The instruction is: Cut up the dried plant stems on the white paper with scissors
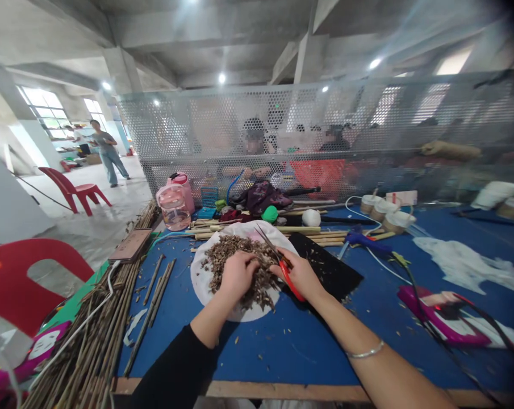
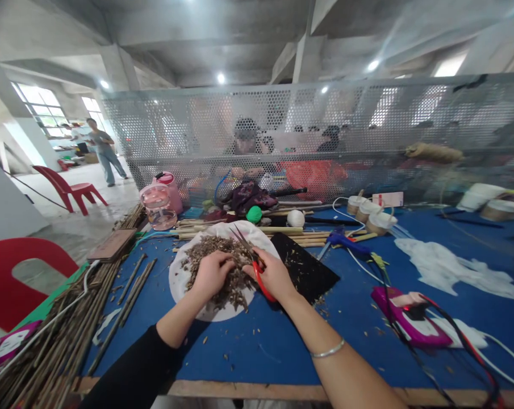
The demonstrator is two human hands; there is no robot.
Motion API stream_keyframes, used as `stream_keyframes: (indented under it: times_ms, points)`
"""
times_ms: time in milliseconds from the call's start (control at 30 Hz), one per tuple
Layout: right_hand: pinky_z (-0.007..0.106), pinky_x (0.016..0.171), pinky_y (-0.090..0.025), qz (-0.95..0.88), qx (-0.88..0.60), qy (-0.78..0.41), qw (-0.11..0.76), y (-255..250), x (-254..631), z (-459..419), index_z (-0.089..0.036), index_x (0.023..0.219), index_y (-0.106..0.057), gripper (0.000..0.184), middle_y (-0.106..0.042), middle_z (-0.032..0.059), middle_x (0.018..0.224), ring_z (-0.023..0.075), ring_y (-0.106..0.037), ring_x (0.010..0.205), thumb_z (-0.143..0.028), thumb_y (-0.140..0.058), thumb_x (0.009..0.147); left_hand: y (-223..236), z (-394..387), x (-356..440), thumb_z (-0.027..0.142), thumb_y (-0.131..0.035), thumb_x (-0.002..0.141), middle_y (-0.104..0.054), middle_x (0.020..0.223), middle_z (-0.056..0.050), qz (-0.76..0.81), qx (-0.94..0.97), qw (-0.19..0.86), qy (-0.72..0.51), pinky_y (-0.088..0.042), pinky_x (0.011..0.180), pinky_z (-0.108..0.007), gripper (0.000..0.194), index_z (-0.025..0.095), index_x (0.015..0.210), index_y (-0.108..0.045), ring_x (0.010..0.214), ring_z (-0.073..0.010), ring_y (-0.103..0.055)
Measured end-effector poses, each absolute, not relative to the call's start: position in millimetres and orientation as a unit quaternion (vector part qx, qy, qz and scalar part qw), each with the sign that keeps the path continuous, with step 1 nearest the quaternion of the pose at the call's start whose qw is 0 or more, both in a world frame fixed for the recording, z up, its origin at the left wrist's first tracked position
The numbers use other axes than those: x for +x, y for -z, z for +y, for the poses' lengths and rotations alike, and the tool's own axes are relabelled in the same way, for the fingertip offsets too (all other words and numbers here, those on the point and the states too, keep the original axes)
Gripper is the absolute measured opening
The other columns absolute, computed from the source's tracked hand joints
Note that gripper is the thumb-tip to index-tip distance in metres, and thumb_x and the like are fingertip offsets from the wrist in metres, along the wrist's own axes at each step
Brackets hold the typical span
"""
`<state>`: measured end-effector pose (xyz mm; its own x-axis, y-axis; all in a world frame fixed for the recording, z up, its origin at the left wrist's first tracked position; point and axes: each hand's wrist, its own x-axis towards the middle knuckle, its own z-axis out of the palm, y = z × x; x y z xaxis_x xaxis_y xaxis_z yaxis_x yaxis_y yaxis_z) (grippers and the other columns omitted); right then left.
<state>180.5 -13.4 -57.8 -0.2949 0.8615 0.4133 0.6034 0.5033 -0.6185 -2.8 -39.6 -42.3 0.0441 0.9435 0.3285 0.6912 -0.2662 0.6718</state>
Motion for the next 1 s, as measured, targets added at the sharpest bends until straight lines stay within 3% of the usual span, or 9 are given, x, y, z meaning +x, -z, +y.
stream_keyframes:
  times_ms: [67,167,233,333,433,567,700,867,1000]
  points:
    - [0.033,0.08,-0.049,-0.785,-0.467,-0.172,0.369,56.5,179.5,-14.6,-0.015,0.116,-0.055,0.052,-0.066,0.0103,0.101,0.0216,-0.062,0.088,-0.045,-0.059,0.074,42.9,-35.1,-11.5,0.024,-0.054,0.078,-0.068,0.091,-0.007,0.593,0.623,0.243,-0.449,-0.047,0.079,-0.03,0.022,0.016,0.092,-0.068,0.082,-0.0167,-0.06]
    - [0.033,0.078,-0.049,-0.789,-0.467,-0.163,0.365,56.2,175.9,-16.9,-0.015,0.115,-0.056,0.051,-0.065,0.0108,0.102,0.022,-0.062,0.088,-0.045,-0.059,0.074,43.7,-29.9,-19.4,0.031,-0.053,0.079,-0.067,0.082,-0.005,0.596,0.511,0.373,-0.494,-0.047,0.054,-0.024,0.032,0.014,0.104,-0.063,0.055,-0.0104,-0.054]
    - [0.032,0.076,-0.048,-0.795,-0.469,-0.157,0.352,55.4,172.9,-19.2,-0.016,0.115,-0.056,0.053,-0.066,0.0099,0.099,0.0212,-0.062,0.085,-0.047,-0.059,0.073,43.3,-28.7,-22.4,0.034,-0.053,0.079,-0.065,0.077,-0.004,0.6,0.487,0.393,-0.498,-0.045,0.047,-0.022,0.036,0.013,0.107,-0.061,0.049,-0.0089,-0.05]
    - [0.029,0.071,-0.047,-0.792,-0.497,-0.135,0.329,51.3,172.0,-21.4,-0.018,0.113,-0.058,0.053,-0.066,0.0071,0.09,0.0198,-0.062,0.077,-0.051,-0.058,0.072,41.6,-29.2,-26.5,0.03,-0.056,0.077,-0.067,0.08,-0.006,0.616,0.556,0.306,-0.467,-0.049,0.065,-0.029,0.027,0.013,0.096,-0.066,0.066,-0.0152,-0.059]
    - [0.027,0.062,-0.045,-0.759,-0.572,-0.107,0.292,45.7,179.2,-19.0,-0.021,0.112,-0.058,0.048,-0.067,0.0056,0.08,0.0195,-0.061,0.068,-0.051,-0.054,0.075,39.2,-32.2,-28.9,0.022,-0.054,0.078,-0.068,0.096,-0.01,0.625,0.64,0.189,-0.406,-0.043,0.088,-0.036,0.022,0.015,0.092,-0.068,0.092,-0.0217,-0.059]
    - [0.027,0.055,-0.041,-0.715,-0.669,-0.079,0.185,45.0,191.6,-11.8,-0.025,0.104,-0.062,0.037,-0.07,0.0077,0.083,0.0237,-0.064,0.071,-0.046,-0.055,0.075,30.3,-45.0,-21.5,0.025,-0.049,0.08,-0.059,0.114,-0.012,0.649,0.675,0.072,-0.343,-0.04,0.092,-0.036,0.034,0.016,0.111,-0.06,0.103,-0.0239,-0.054]
    - [0.027,0.055,-0.04,-0.71,-0.679,-0.071,0.17,53.1,187.5,-5.5,-0.026,0.095,-0.065,0.028,-0.07,0.009,0.083,0.0239,-0.065,0.072,-0.041,-0.05,0.078,16.2,-71.0,-0.6,0.028,-0.05,0.08,-0.05,0.12,-0.013,0.671,0.669,-0.054,-0.316,-0.038,0.092,-0.039,0.035,0.018,0.113,-0.057,0.108,-0.0277,-0.047]
    - [0.029,0.057,-0.041,-0.718,-0.672,-0.064,0.17,61.1,174.3,1.2,-0.022,0.103,-0.063,0.031,-0.069,0.0121,0.083,0.0257,-0.065,0.074,-0.034,-0.05,0.078,17.2,-103.8,25.4,0.024,-0.047,0.083,-0.058,0.091,-0.008,0.624,0.76,0.053,-0.174,-0.044,0.075,-0.031,0.018,0.02,0.085,-0.064,0.087,-0.0207,-0.055]
    - [0.029,0.057,-0.041,-0.728,-0.659,-0.062,0.176,60.7,176.0,2.8,-0.025,0.105,-0.061,0.03,-0.07,0.0099,0.083,0.0253,-0.065,0.076,-0.032,-0.047,0.079,37.4,-115.1,31.2,0.022,-0.057,0.075,-0.06,0.093,-0.011,0.647,0.752,0.105,-0.071,-0.045,0.075,-0.035,0.014,0.015,0.085,-0.064,0.092,-0.0265,-0.055]
